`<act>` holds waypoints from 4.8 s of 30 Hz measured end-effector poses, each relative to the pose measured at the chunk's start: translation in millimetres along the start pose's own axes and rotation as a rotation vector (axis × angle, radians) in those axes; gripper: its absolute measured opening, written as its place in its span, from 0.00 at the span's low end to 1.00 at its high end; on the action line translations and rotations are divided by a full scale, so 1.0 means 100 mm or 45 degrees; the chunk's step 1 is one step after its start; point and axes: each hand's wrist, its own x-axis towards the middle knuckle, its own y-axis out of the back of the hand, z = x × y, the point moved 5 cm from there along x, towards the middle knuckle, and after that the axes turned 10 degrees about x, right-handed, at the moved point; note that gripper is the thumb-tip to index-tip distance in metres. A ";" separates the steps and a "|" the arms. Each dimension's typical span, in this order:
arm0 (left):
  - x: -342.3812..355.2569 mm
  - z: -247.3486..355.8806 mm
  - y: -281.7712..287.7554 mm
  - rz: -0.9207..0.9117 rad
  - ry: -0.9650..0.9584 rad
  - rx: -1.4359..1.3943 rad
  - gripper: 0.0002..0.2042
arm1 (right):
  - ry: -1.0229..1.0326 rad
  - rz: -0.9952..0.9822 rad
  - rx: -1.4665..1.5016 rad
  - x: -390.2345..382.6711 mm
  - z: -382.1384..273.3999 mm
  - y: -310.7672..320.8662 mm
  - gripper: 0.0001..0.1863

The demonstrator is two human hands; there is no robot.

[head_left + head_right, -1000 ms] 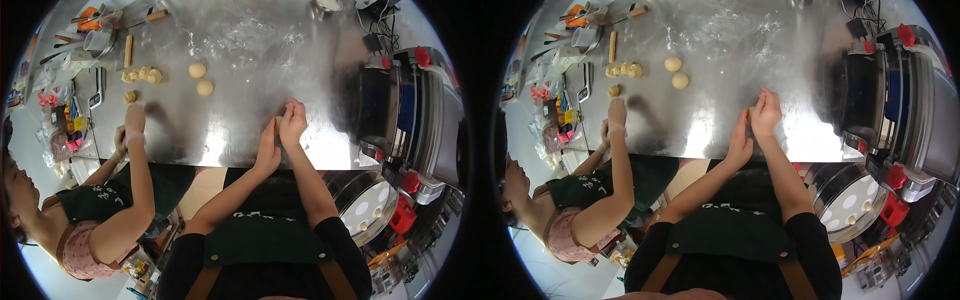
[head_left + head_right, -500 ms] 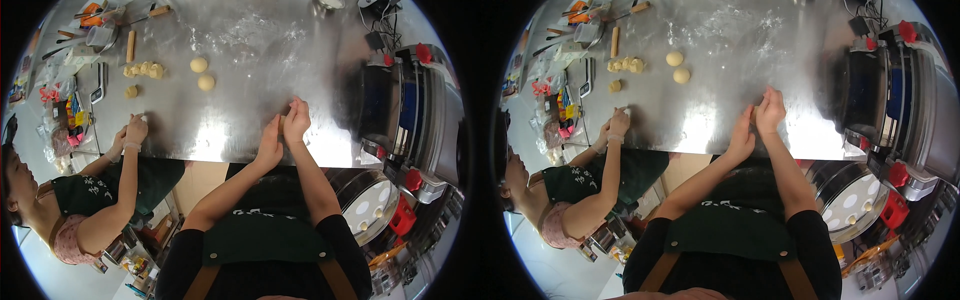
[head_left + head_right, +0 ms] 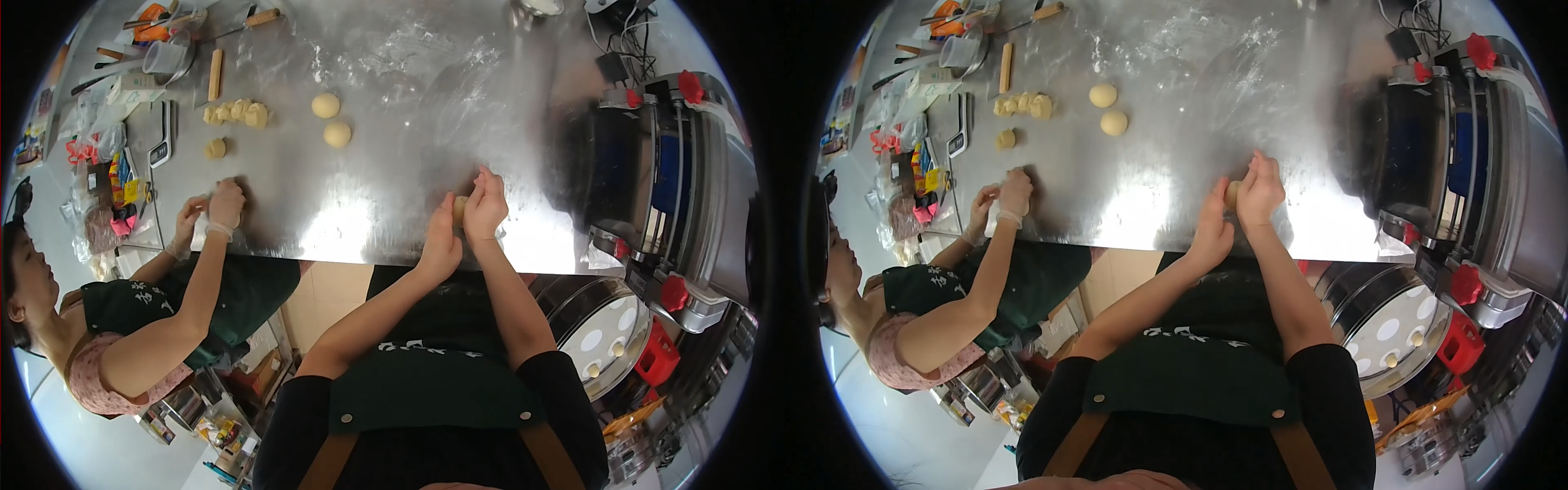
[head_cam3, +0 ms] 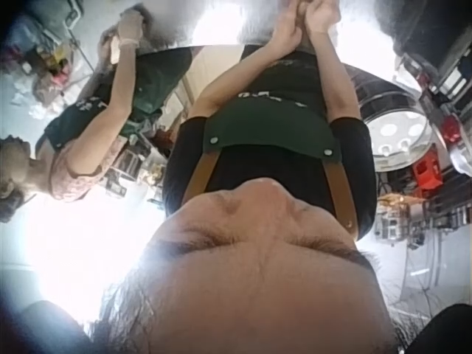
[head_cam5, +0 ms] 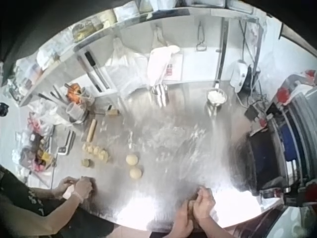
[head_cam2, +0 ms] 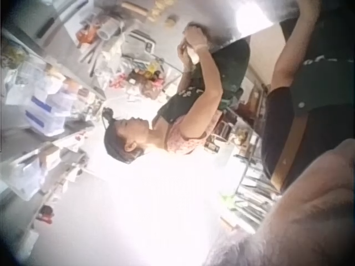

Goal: Manually roll and shape small pieces of dough into uniform balls on a stainless steel prep table.

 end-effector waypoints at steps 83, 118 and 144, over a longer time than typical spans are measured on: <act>0.04 0.15 0.02 0.003 -0.147 -0.054 0.35 | -0.191 0.036 -0.064 0.09 0.09 0.03 0.15; 0.18 0.08 -0.06 -0.112 -0.209 -0.117 0.36 | -0.207 0.145 0.099 0.25 0.00 0.21 0.16; 0.09 0.03 -0.14 -0.192 -0.168 -0.016 0.35 | -0.206 0.120 -0.055 -0.03 0.14 0.35 0.15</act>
